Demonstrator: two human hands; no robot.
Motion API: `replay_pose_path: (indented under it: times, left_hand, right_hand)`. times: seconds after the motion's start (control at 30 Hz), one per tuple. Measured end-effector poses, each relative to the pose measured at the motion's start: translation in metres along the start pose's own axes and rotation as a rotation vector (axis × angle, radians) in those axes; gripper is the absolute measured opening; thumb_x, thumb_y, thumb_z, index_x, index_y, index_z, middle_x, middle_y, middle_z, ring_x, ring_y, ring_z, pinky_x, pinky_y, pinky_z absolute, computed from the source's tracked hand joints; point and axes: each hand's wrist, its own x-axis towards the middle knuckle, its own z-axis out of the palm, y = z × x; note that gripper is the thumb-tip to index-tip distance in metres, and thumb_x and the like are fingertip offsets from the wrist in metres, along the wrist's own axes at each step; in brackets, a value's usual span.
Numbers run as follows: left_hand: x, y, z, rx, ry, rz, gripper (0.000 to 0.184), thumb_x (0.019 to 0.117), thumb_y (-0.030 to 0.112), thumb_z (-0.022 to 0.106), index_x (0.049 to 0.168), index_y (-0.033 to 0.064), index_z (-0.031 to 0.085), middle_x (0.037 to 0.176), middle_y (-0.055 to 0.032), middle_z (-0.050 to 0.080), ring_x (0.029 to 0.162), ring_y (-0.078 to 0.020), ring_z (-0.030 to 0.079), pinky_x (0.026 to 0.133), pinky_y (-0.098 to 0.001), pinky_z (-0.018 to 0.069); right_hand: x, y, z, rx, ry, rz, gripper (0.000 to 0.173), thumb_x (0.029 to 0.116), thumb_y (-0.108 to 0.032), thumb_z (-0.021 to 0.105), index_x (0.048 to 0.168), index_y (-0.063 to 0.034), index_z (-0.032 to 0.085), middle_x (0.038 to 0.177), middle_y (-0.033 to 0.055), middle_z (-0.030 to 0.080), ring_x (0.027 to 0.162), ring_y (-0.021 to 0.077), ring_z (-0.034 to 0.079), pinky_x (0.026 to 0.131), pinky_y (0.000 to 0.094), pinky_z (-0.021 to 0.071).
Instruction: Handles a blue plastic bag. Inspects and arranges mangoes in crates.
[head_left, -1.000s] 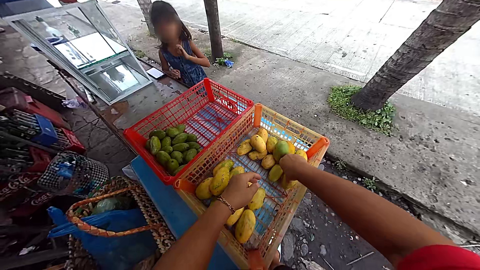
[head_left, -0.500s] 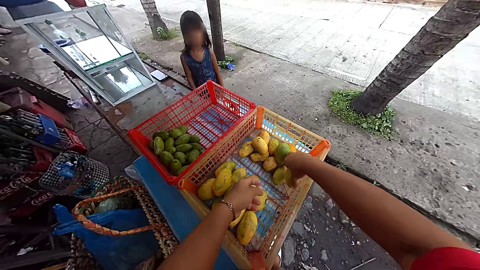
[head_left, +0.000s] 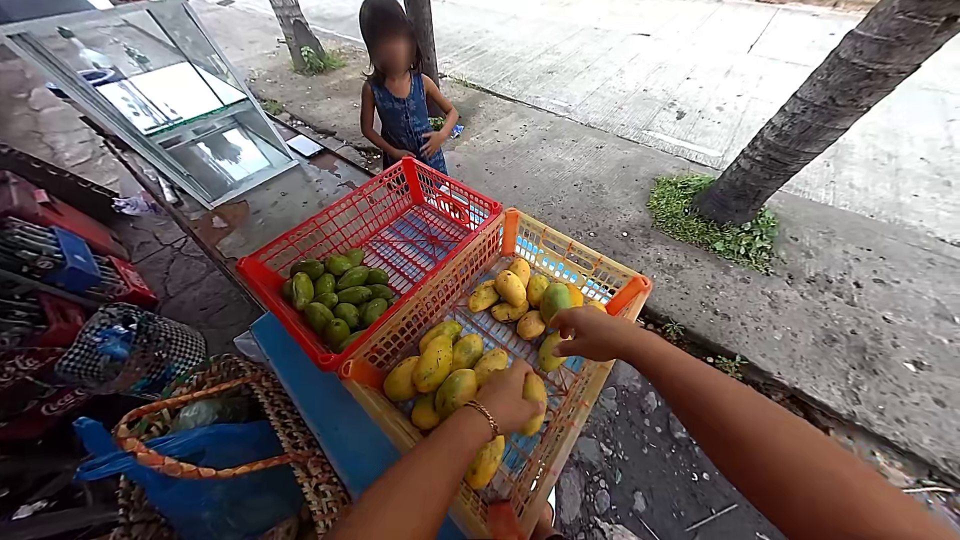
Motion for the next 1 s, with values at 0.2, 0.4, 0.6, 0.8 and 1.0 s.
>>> replay_pose_path:
  times: [0.2, 0.4, 0.6, 0.8, 1.0]
  left_hand:
    - [0.017, 0.016, 0.017, 0.37, -0.2, 0.017, 0.055, 0.095, 0.024, 0.07, 0.143, 0.0027, 0.053, 0.144, -0.0261, 0.048, 0.133, -0.0408, 0.05, 0.11, -0.0551, 0.0434]
    - [0.015, 0.015, 0.036, 0.47, -0.156, 0.087, 0.058, 0.0966, 0.011, 0.066, 0.15, 0.0034, 0.044, 0.143, -0.0263, 0.052, 0.137, -0.0464, 0.045, 0.111, -0.0576, 0.0417]
    - [0.012, 0.011, 0.048, 0.508, -0.102, 0.008, 0.055, 0.1068, 0.026, 0.053, 0.157, 0.0077, 0.04, 0.149, -0.0272, 0.042, 0.14, -0.0466, 0.041, 0.11, -0.0542, 0.044]
    - [-0.006, 0.006, -0.015, -0.102, 0.176, 0.038, 0.065, 0.1009, 0.027, 0.064, 0.155, 0.0037, 0.037, 0.149, -0.021, 0.049, 0.121, -0.0308, 0.063, 0.103, -0.0452, 0.0514]
    - [-0.038, -0.008, -0.021, -0.239, 0.067, 0.111, 0.077, 0.0872, 0.026, 0.081, 0.149, 0.0057, 0.041, 0.134, -0.0185, 0.061, 0.12, -0.0262, 0.064, 0.104, -0.0444, 0.0515]
  right_hand:
    - [0.011, 0.0, 0.01, -0.205, -0.034, 0.072, 0.042, 0.0914, -0.021, 0.078, 0.128, -0.0031, 0.066, 0.12, 0.0188, 0.068, 0.115, 0.0362, 0.065, 0.099, 0.0563, 0.0515]
    - [0.02, -0.012, 0.03, -0.417, -0.266, 0.048, 0.062, 0.0828, 0.006, 0.07, 0.141, -0.0107, 0.059, 0.146, 0.0191, 0.052, 0.124, 0.0427, 0.058, 0.096, 0.0638, 0.0507]
    - [0.029, -0.019, 0.048, -0.512, -0.292, 0.171, 0.053, 0.088, 0.005, 0.065, 0.137, -0.0131, 0.063, 0.147, 0.019, 0.052, 0.124, 0.0466, 0.057, 0.093, 0.0665, 0.0502]
    - [0.022, -0.02, 0.025, -0.181, -0.175, 0.078, 0.059, 0.0805, -0.026, 0.088, 0.127, 0.0005, 0.064, 0.116, 0.0236, 0.068, 0.11, 0.0408, 0.066, 0.096, 0.0613, 0.0508]
    - [-0.022, -0.046, -0.011, 0.379, -0.308, 0.05, 0.044, 0.1059, -0.036, 0.056, 0.129, 0.0003, 0.06, 0.094, 0.0152, 0.072, 0.076, 0.0229, 0.072, 0.071, 0.0379, 0.0607]
